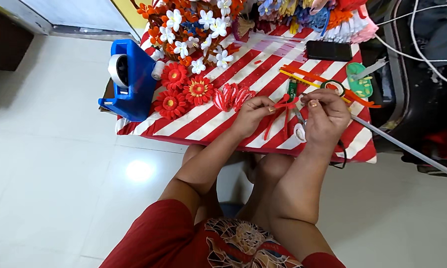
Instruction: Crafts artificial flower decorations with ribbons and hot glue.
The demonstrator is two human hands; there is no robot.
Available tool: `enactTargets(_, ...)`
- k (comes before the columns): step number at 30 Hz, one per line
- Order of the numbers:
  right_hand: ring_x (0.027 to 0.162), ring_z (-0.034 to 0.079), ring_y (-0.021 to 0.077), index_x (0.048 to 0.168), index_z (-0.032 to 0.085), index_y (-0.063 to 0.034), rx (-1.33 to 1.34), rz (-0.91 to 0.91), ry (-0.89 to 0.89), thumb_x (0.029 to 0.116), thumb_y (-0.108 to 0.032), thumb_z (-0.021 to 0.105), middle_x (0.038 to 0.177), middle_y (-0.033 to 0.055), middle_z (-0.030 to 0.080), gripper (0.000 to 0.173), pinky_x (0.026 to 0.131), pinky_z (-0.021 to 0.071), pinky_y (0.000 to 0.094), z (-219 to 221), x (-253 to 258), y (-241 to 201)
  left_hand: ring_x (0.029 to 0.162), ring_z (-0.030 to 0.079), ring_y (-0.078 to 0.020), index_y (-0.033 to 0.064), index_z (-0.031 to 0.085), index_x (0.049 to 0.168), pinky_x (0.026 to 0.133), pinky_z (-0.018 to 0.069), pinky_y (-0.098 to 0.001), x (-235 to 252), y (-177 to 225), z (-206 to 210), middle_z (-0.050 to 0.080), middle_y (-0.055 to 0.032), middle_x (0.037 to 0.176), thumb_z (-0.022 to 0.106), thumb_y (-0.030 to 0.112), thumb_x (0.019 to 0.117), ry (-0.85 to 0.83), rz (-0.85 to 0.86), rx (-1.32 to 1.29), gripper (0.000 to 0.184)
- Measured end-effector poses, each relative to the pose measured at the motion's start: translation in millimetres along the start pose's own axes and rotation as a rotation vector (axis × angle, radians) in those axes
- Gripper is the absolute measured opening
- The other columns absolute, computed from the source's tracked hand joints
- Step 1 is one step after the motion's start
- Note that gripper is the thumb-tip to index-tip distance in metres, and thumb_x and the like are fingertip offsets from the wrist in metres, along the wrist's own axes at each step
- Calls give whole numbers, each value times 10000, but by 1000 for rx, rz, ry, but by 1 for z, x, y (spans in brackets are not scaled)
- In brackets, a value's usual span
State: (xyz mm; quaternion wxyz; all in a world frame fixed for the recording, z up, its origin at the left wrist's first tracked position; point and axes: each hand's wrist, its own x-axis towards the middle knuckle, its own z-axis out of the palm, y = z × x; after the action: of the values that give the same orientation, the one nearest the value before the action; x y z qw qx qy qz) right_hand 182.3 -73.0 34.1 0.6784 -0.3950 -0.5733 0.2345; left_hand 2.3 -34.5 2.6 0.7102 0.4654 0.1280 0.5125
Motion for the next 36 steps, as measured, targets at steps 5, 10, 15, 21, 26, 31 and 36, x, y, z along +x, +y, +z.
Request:
enactTargets(5,959,639,44,1021,725,-138,-20,10,-53,958,-81,640,1075,-69,667,121,839,559,232,12,-1,4,679,594,-47,190,706,832,692,524,-230,1,1,5,631,49,739,552,109,944,36,-146,-332,207)
enactTargets(10,936,642,63,952,691,-28,-84,128,-161,912,-14,657,1026,21,657,54,842,562,235,37,-5,6,694,637,-66,179,677,858,708,560,-248,3,1,3,653,33,770,501,135,962,100,-271,-462,209)
enactTargets(15,869,629,51,966,693,-39,-25,192,-127,906,10,632,1025,18,649,98,742,547,191,52,-8,9,698,653,-88,172,649,829,722,570,-256,7,4,0,659,13,766,494,131,942,143,-304,-585,196)
enactTargets(21,892,638,49,983,698,-63,28,154,-67,935,-7,636,1052,-1,656,96,757,557,201,57,-10,10,732,638,-46,164,686,892,729,552,-230,6,3,2,669,47,805,499,80,969,208,-128,-269,219)
enactTargets(26,924,627,26,1031,695,-83,41,127,-24,937,-27,662,1081,-34,660,115,803,546,197,53,-8,10,902,647,-55,76,718,968,846,560,-275,9,-15,-2,689,29,953,606,-10,945,264,226,113,144)
enactTargets(31,890,636,14,1124,678,-141,86,125,-60,916,-58,708,1030,-81,669,226,802,551,197,47,-7,6,953,627,-53,-20,703,1015,854,545,-220,3,-15,2,655,-35,1019,600,-26,958,310,393,397,117)
enactTargets(36,835,636,5,1089,687,-174,82,105,23,979,-122,654,963,-109,667,126,766,552,197,49,-7,5,938,630,-74,-60,702,1004,839,546,-206,1,-10,5,651,-86,994,621,-35,942,299,414,560,105)
